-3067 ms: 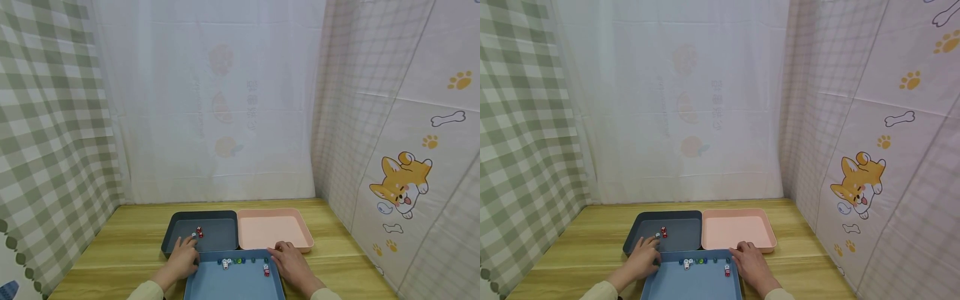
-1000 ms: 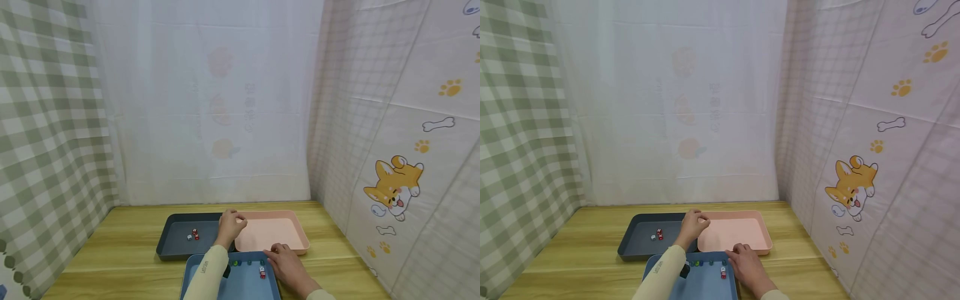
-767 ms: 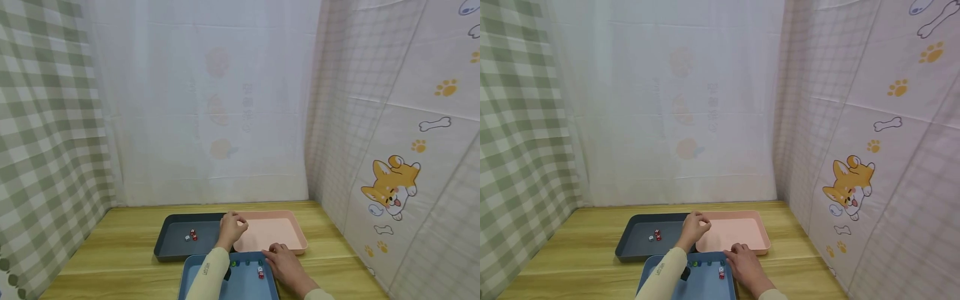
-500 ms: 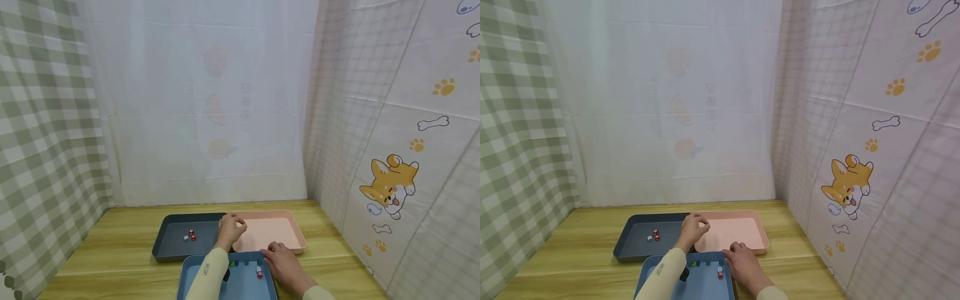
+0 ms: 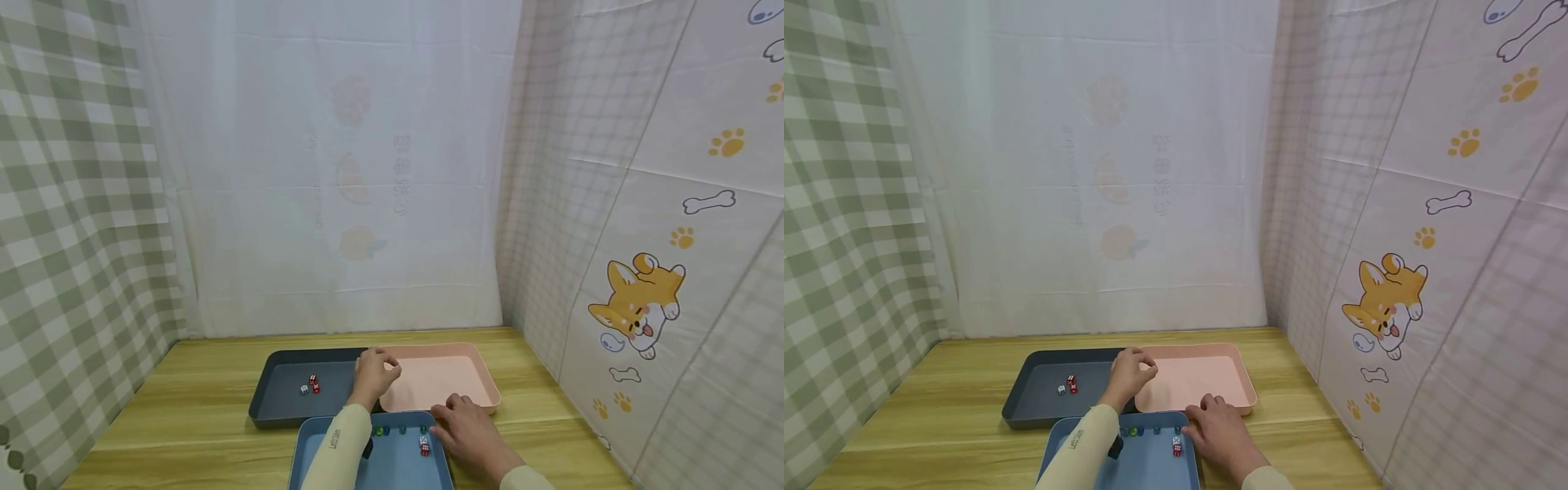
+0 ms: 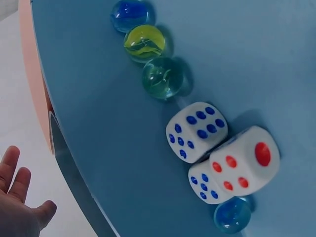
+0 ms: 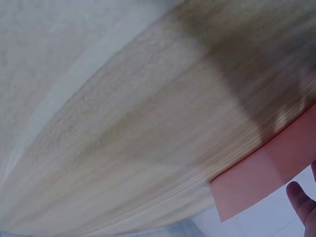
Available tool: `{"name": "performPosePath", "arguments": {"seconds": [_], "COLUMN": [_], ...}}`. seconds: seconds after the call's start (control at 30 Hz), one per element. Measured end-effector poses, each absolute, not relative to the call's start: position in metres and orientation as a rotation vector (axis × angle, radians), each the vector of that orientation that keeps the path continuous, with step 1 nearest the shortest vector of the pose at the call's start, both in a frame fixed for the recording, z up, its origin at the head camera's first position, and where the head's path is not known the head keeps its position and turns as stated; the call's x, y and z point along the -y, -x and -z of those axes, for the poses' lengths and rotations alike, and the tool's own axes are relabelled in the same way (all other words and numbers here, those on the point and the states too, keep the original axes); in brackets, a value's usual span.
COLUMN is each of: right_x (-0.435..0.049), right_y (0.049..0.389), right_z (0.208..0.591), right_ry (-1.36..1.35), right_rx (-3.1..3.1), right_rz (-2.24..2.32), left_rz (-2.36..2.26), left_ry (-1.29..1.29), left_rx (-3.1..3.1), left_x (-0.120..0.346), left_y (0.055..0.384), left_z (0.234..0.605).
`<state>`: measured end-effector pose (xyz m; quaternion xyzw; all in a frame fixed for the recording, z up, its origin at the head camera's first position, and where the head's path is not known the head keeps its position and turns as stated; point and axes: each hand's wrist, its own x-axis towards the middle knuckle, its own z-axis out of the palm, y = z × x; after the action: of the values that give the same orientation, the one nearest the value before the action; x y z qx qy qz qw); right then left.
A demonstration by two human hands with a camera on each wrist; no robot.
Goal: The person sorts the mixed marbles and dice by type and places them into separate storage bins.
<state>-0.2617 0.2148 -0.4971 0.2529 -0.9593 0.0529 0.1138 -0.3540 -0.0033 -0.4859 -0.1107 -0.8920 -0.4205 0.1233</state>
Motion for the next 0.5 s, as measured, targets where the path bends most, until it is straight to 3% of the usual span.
{"name": "performPosePath", "arguments": {"seconds": [0.5], "right_x": [-0.2164], "right_y": [0.2627], "right_z": [0.5], "right_ry": [-0.775], "right_rx": [2.804], "right_rz": [-0.173], "left_rz": [1.22], "left_ry": [0.292], "left_rx": [2.61], "left_x": [0.0016], "left_y": [0.3541], "left_z": [0.4872]}}
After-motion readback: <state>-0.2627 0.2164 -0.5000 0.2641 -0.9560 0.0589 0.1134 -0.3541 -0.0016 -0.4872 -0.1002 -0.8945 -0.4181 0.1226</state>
